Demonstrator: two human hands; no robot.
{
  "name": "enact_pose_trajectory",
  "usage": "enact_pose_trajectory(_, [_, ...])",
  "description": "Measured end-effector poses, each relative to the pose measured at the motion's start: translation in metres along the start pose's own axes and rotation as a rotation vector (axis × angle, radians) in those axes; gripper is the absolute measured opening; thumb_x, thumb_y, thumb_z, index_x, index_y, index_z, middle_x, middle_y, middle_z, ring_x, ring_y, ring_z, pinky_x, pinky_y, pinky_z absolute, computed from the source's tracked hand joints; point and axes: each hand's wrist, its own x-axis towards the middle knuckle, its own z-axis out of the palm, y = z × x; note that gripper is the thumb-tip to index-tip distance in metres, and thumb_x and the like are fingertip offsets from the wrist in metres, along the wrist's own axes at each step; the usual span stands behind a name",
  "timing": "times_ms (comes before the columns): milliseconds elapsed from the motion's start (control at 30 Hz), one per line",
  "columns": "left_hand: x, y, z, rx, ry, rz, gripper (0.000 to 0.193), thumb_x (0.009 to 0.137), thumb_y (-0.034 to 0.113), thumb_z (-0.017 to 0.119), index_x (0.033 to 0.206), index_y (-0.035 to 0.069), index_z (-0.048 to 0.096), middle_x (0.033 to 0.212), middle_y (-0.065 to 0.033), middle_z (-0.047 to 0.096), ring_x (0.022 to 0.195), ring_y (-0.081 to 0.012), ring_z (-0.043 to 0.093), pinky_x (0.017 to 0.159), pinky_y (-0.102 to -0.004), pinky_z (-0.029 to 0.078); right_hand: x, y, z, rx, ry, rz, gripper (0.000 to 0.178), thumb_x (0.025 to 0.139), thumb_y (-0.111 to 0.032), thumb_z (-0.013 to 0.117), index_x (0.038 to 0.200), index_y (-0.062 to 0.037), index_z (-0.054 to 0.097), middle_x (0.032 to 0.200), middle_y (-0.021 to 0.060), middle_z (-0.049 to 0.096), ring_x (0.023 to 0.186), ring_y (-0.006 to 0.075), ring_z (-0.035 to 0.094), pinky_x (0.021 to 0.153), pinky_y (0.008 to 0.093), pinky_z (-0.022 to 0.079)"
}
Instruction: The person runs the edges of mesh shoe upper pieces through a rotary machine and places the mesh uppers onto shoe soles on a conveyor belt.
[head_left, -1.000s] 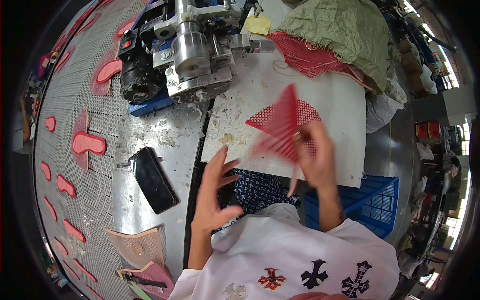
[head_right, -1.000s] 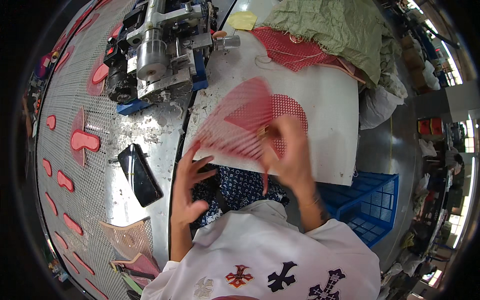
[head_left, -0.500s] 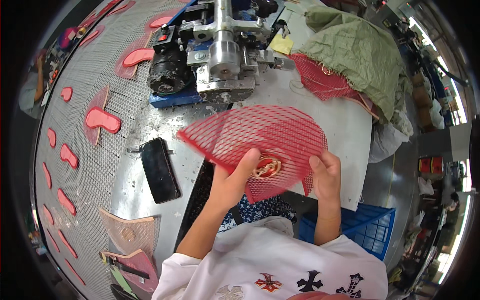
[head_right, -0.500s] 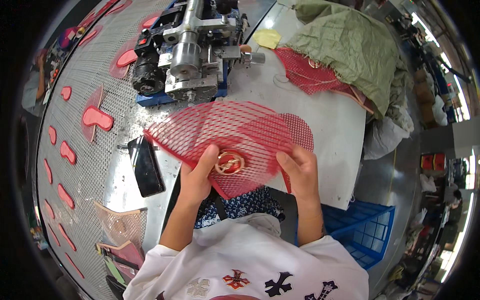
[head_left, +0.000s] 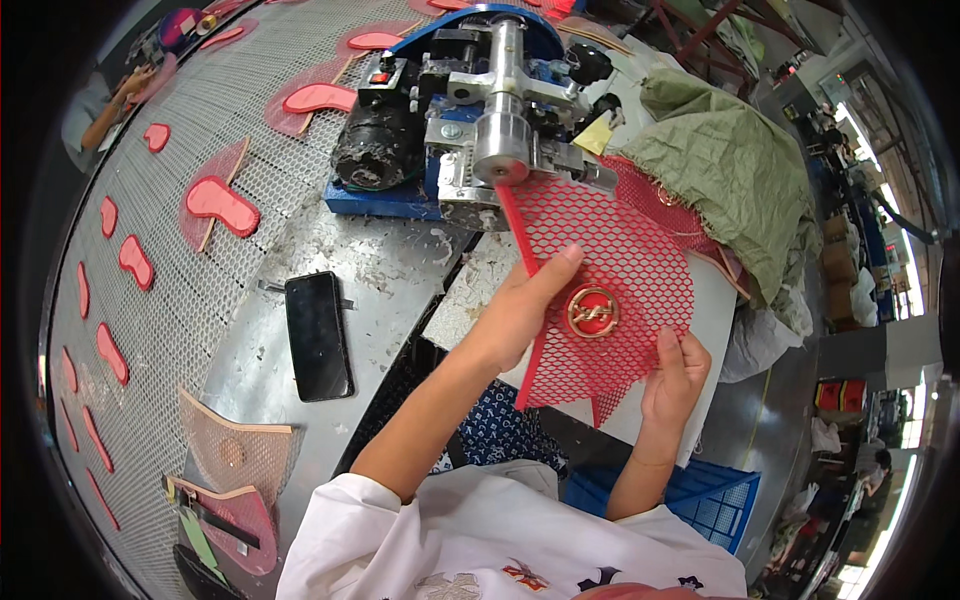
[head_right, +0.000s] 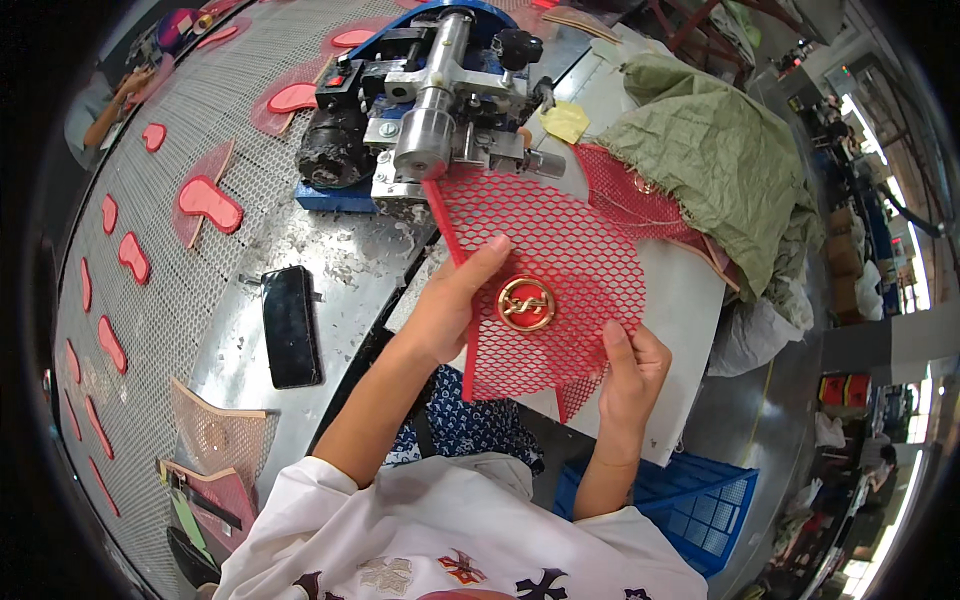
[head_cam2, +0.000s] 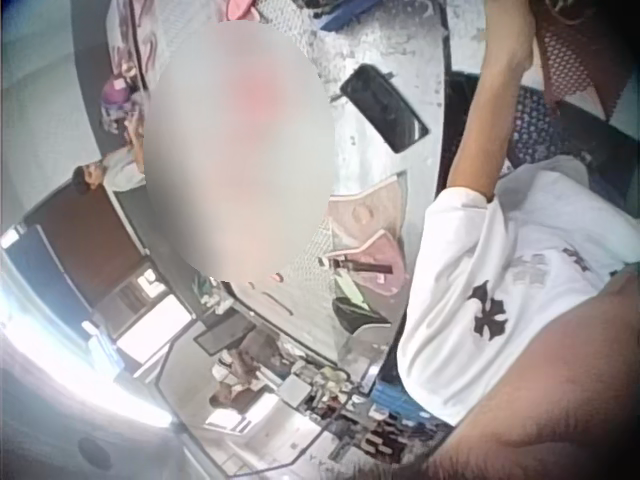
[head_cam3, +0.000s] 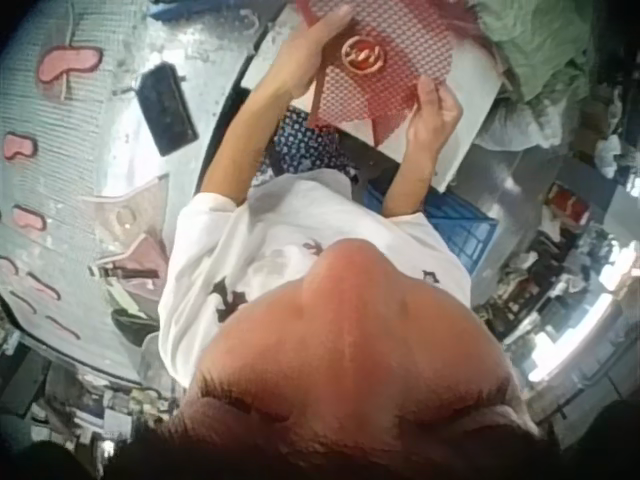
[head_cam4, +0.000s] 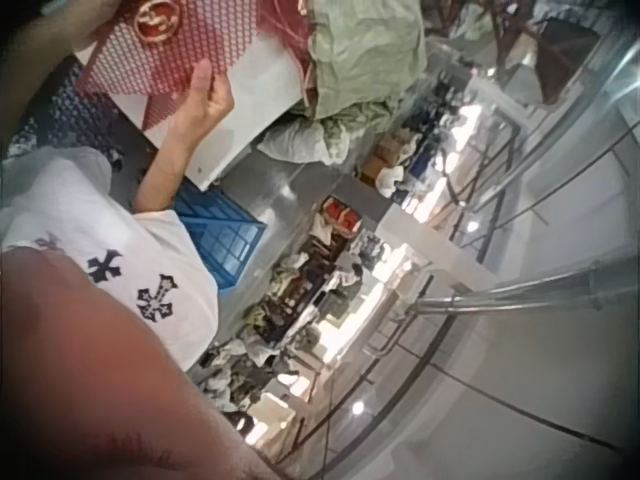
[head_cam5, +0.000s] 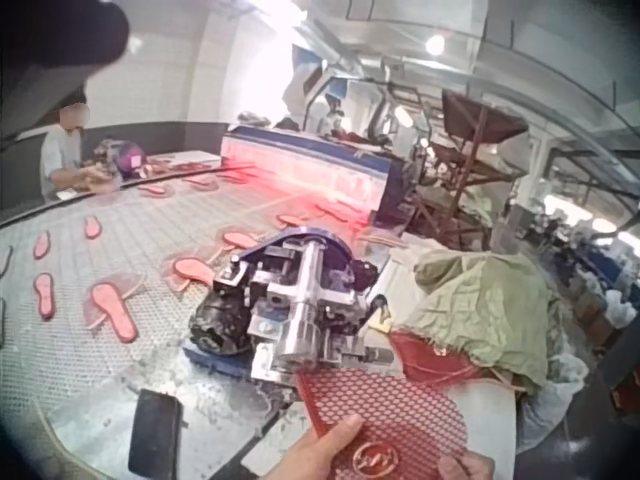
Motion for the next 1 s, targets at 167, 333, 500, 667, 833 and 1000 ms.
enact_pose_trajectory(167, [-0.014,0.018,-0.029,-0.07,0.122,0.1,0.039,0.095,0.031,0.057,0.12,0.0,0.052,0.107,-0.0133,0.064,0.096,-0.0208,0.065,0.085,-0.0355,0.054,0.012,-0.004,0.026,0.063,-0.213,0.138,0.011,0.09,-0.005,0.061,0.085,0.0032,0.065,0.081,0.0044,0.065,0.07,0.0057,0.055,0.066,0.0208,0.042])
enact_pose_trajectory(333, [-0.039,0.03,-0.05,-0.004,0.227,0.311,0.042,0.097,0.027,0.053,0.127,-0.001,0.045,0.116,-0.014,0.061,0.101,-0.0211,0.064,0.087,-0.0355,0.053,0.03,0.001,0.07,-0.072,-0.304,0.06,0.02,0.091,-0.01,0.063,0.074,0.001,0.063,0.066,-0.0028,0.058,0.055,0.0021,0.046,0.049,0.0202,0.035])
enact_pose_trajectory(500, [-0.072,0.01,-0.049,0.264,0.399,0.293,0.038,0.101,0.034,0.043,0.11,0.001,0.059,0.098,-0.0058,0.065,0.086,-0.014,0.063,0.074,-0.0298,0.052,0.042,-0.01,0.101,-0.039,-0.333,0.089,0.022,0.09,-0.013,0.064,0.074,0.0009,0.061,0.069,-0.007,0.056,0.063,-0.0005,0.046,0.055,0.0184,0.035])
enact_pose_trajectory(667, [-0.083,-0.03,-0.02,0.193,0.088,0.101,0.059,0.102,0.047,0.022,0.099,0.0,0.058,0.083,-0.0141,0.065,0.068,-0.0197,0.064,0.063,-0.0305,0.053,0.072,-0.025,0.071,-0.363,-0.521,0.002,0.015,0.088,-0.011,0.067,0.077,-0.0016,0.062,0.068,-0.0078,0.054,0.06,-0.0009,0.044,0.053,0.0175,0.033])
enact_pose_trajectory(833, [-0.072,-0.053,-0.007,-0.09,0.113,0.197,0.057,0.103,0.046,0.022,0.102,0.0,0.056,0.082,-0.0116,0.062,0.067,-0.0175,0.06,0.061,-0.0294,0.051,0.083,-0.041,0.062,-0.429,-0.563,-0.065,0.011,0.087,-0.009,0.067,0.085,0.0011,0.064,0.067,-0.0012,0.06,0.057,0.002,0.051,0.049,0.0169,0.035])
enact_pose_trajectory(1000, [-0.068,-0.048,0.01,-0.166,0.304,0.337,0.057,0.101,0.05,0.024,0.104,0.001,0.054,0.09,-0.0141,0.061,0.064,-0.02,0.06,0.053,-0.0301,0.049,0.071,-0.042,0.076,-0.338,-0.458,-0.025,0.022,0.092,-0.019,0.063,0.089,0.0022,0.066,0.064,0.0031,0.061,0.051,0.0035,0.05,0.046,0.0173,0.034])
